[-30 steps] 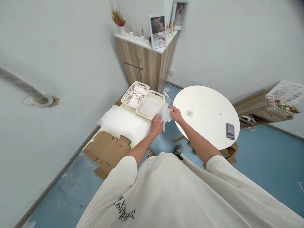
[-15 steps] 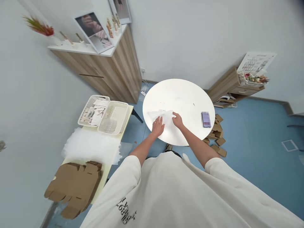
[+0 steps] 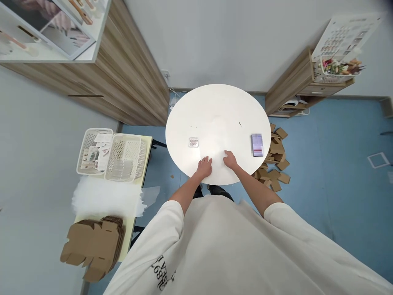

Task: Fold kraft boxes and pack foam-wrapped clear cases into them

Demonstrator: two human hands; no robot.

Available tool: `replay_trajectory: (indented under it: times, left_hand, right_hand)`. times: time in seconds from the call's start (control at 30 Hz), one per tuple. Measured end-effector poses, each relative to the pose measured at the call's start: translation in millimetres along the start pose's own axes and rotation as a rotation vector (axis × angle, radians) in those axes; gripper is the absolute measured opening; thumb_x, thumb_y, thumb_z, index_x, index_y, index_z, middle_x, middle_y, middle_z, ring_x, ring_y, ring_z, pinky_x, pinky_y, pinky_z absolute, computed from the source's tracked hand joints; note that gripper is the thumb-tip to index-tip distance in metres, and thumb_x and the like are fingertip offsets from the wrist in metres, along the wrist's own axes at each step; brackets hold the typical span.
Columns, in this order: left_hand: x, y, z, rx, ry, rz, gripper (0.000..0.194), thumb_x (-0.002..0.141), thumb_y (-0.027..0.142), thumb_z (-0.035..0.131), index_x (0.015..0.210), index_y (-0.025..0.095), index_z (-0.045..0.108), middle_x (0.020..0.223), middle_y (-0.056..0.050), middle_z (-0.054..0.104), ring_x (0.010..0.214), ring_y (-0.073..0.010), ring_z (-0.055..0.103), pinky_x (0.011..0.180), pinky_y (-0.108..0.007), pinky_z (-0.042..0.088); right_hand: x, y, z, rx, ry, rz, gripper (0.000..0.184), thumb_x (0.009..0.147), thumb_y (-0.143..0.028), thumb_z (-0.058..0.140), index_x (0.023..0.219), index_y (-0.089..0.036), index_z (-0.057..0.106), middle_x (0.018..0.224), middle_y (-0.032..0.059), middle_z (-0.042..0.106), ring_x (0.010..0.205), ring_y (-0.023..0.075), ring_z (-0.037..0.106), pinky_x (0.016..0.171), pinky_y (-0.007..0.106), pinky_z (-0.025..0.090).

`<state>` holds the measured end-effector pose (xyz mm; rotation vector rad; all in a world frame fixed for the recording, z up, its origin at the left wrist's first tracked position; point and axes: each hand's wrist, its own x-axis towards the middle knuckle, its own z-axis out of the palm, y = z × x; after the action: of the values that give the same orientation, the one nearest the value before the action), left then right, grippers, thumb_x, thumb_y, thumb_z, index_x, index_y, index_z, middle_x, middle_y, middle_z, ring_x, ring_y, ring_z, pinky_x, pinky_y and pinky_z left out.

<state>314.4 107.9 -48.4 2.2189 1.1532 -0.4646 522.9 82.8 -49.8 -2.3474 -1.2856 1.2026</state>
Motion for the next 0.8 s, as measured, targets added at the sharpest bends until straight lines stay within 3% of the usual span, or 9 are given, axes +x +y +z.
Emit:
replay_trajectory:
  times: [0.1, 0.23, 0.4, 0.53, 0.63, 0.8]
  left_hand:
    - [3.6, -4.5, -2.7, 0.033, -0.036, 0.014, 0.061, 0.097, 0.026, 0.04, 0.157, 0.018, 0.03, 0.169, -0.016, 0.019, 0.155, -0.0331, 0.021, 0.122, -0.053, 0.022]
    - [8.6, -14.1, -12.5, 0.066, -0.077, 0.078, 0.065, 0.096, 0.025, 0.042, 0.158, 0.019, 0.027, 0.17, -0.016, 0.016, 0.156, -0.0323, 0.018, 0.123, -0.054, 0.02]
    - [19.7, -27.5, -25.2, 0.099, -0.095, 0.172, 0.067, 0.094, 0.022, 0.044, 0.158, 0.02, 0.027, 0.17, -0.015, 0.015, 0.157, -0.0314, 0.014, 0.124, -0.056, 0.018]
    - [22.6, -39.4, -31.1, 0.071, -0.103, 0.19, 0.064, 0.095, 0.023, 0.043, 0.157, 0.018, 0.029, 0.17, -0.015, 0.016, 0.157, -0.031, 0.016, 0.124, -0.054, 0.02]
    - [20.7, -53.1, -38.8, 0.042, -0.04, 0.212, 0.059, 0.096, 0.021, 0.041, 0.154, 0.017, 0.035, 0.168, -0.015, 0.022, 0.155, -0.029, 0.021, 0.124, -0.051, 0.022]
    - [24.9, -87.0, -68.6, 0.007, 0.186, 0.175, 0.055, 0.096, 0.02, 0.039, 0.151, 0.016, 0.04, 0.166, -0.015, 0.029, 0.155, -0.028, 0.023, 0.123, -0.047, 0.025]
  right_hand:
    - [-3.6, 0.3, -0.2, -0.078, 0.003, 0.003, 0.06, 0.092, -0.019, 0.04, 0.152, -0.012, 0.045, 0.157, 0.0133, 0.039, 0.131, 0.0248, 0.052, 0.106, 0.033, 0.047]
    - [-13.5, -12.4, -0.6, -0.308, 0.085, -0.051, 0.055, 0.092, -0.018, 0.043, 0.147, -0.016, 0.052, 0.159, 0.0137, 0.035, 0.138, 0.0313, 0.042, 0.111, 0.042, 0.039]
    - [-14.9, -37.2, 9.6, -0.409, -0.073, -0.215, 0.053, 0.096, -0.019, 0.04, 0.148, -0.019, 0.051, 0.159, 0.011, 0.037, 0.14, 0.0279, 0.039, 0.113, 0.041, 0.035]
    - [-10.4, -49.4, 21.8, -0.427, -0.168, -0.145, 0.058, 0.096, -0.024, 0.043, 0.154, -0.02, 0.042, 0.163, 0.0121, 0.03, 0.144, 0.0295, 0.034, 0.113, 0.042, 0.034]
    - [-9.9, -53.0, 27.2, -0.461, -0.21, -0.107, 0.064, 0.095, -0.026, 0.046, 0.158, -0.023, 0.036, 0.166, 0.0122, 0.023, 0.146, 0.0323, 0.028, 0.113, 0.045, 0.034]
    - [-11.4, -53.9, 31.2, -0.452, -0.216, -0.09, 0.067, 0.093, -0.025, 0.048, 0.158, -0.026, 0.034, 0.167, 0.0114, 0.02, 0.148, 0.0335, 0.024, 0.112, 0.047, 0.035]
